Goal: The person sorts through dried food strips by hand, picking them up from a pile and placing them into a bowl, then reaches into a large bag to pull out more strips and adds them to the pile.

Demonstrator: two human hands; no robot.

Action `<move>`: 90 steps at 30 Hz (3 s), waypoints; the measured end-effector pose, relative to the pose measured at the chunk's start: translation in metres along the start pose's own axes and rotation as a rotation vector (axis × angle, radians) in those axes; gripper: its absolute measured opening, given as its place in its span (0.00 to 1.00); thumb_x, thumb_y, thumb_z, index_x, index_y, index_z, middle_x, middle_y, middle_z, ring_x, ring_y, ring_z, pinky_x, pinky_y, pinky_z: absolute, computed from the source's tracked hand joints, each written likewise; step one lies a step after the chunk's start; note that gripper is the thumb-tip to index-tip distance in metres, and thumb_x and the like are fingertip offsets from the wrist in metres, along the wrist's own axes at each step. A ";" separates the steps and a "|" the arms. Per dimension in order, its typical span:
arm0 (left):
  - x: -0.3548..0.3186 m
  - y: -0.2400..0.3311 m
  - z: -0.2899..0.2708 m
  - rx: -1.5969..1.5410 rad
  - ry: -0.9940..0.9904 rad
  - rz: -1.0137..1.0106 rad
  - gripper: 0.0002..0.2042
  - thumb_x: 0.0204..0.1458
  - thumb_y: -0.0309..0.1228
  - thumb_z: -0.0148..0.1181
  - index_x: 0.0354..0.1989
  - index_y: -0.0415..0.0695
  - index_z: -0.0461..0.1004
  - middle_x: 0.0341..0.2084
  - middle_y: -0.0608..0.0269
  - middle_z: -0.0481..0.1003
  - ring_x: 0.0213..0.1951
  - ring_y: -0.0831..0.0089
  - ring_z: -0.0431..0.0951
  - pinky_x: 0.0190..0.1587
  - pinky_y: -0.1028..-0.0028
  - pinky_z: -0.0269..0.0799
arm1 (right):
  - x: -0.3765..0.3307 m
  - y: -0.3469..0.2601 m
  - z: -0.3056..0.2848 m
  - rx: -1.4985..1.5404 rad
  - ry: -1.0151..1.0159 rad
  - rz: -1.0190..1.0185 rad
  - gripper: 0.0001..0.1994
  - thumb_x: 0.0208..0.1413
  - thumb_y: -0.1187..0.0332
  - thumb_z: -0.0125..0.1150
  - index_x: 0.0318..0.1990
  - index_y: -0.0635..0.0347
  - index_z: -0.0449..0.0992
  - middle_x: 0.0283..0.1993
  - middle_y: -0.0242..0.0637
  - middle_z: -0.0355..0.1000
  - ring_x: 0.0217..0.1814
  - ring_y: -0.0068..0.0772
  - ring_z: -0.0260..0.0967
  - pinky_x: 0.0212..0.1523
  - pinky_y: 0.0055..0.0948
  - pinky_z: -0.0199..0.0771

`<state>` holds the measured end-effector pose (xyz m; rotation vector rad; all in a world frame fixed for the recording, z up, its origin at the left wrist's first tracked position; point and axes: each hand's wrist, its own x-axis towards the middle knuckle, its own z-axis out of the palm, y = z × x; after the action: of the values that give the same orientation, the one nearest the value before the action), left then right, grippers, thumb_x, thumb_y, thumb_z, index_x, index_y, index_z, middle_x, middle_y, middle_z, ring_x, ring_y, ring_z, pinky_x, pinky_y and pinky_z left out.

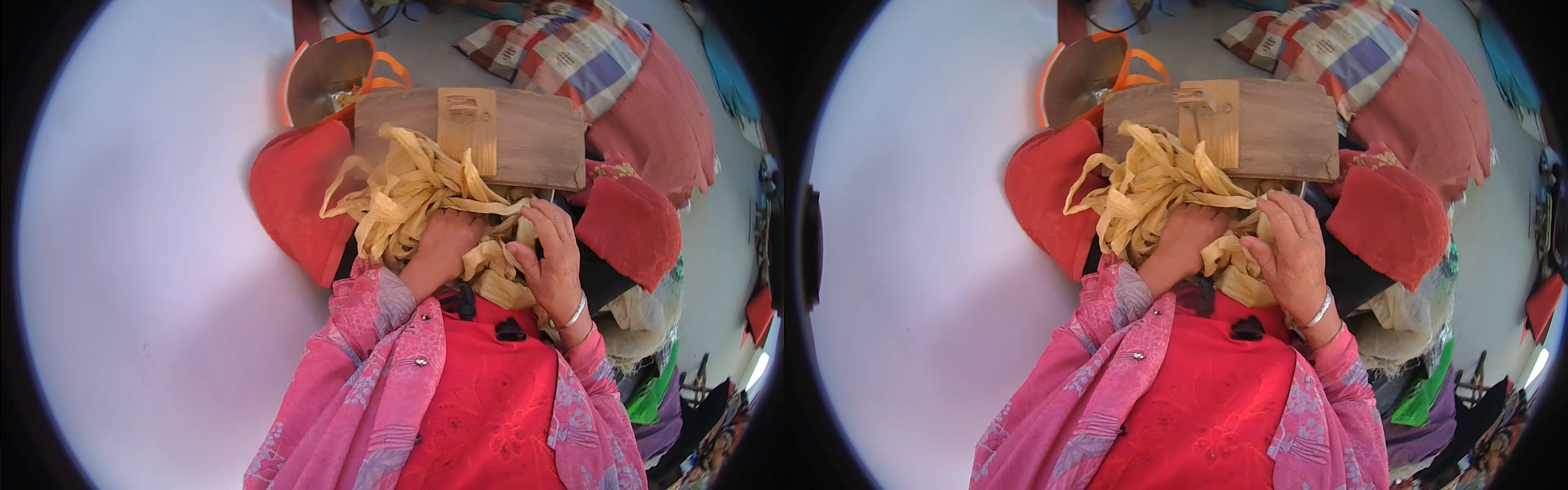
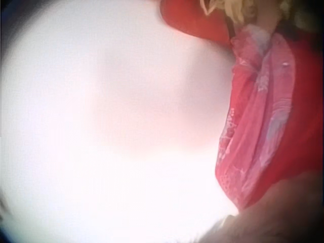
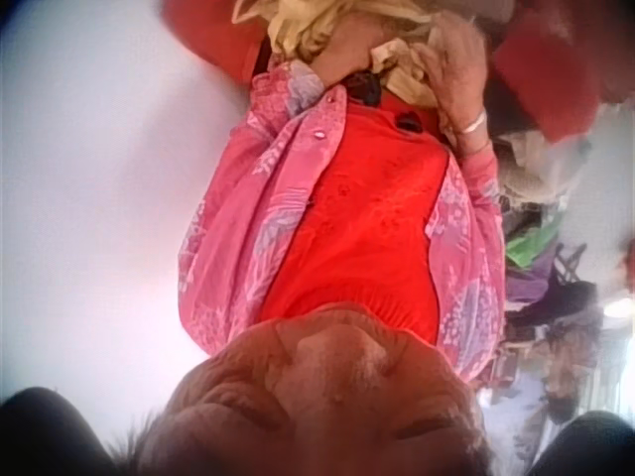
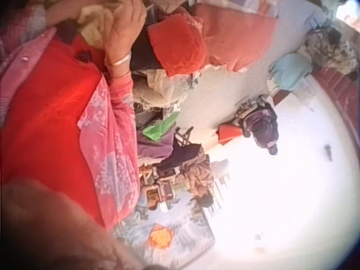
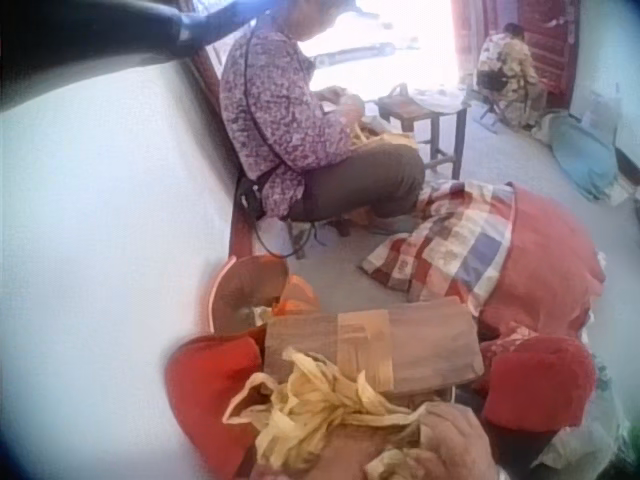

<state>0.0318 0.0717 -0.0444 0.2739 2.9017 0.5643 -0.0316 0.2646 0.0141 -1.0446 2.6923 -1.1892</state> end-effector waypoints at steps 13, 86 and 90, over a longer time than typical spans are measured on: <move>-0.067 -0.018 -0.081 -0.329 0.875 -0.319 0.20 0.54 0.23 0.52 0.57 0.35 0.66 0.55 0.44 0.67 0.57 0.51 0.68 0.60 0.61 0.62 | -0.006 0.003 0.039 0.076 -0.421 -0.083 0.32 0.45 0.47 0.68 0.55 0.56 0.71 0.54 0.42 0.70 0.58 0.50 0.62 0.60 0.44 0.56; 0.070 -0.180 -0.019 -0.782 0.742 -0.613 0.17 0.60 0.38 0.49 0.37 0.33 0.74 0.32 0.44 0.77 0.36 0.53 0.77 0.42 0.62 0.70 | 0.035 0.052 0.063 0.520 0.343 0.551 0.20 0.60 0.70 0.57 0.58 0.66 0.67 0.58 0.43 0.67 0.60 0.34 0.64 0.59 0.29 0.64; 0.037 -0.157 -0.027 -0.694 0.604 -0.778 0.20 0.63 0.42 0.44 0.40 0.35 0.74 0.36 0.40 0.76 0.41 0.46 0.76 0.46 0.60 0.69 | 0.057 0.046 0.058 0.298 0.289 0.443 0.29 0.59 0.62 0.60 0.63 0.69 0.62 0.64 0.49 0.63 0.65 0.40 0.60 0.65 0.33 0.58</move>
<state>-0.0320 -0.0730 -0.0855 -1.2226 2.6944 1.5794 -0.0866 0.2155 -0.0441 -0.2348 2.6116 -1.6635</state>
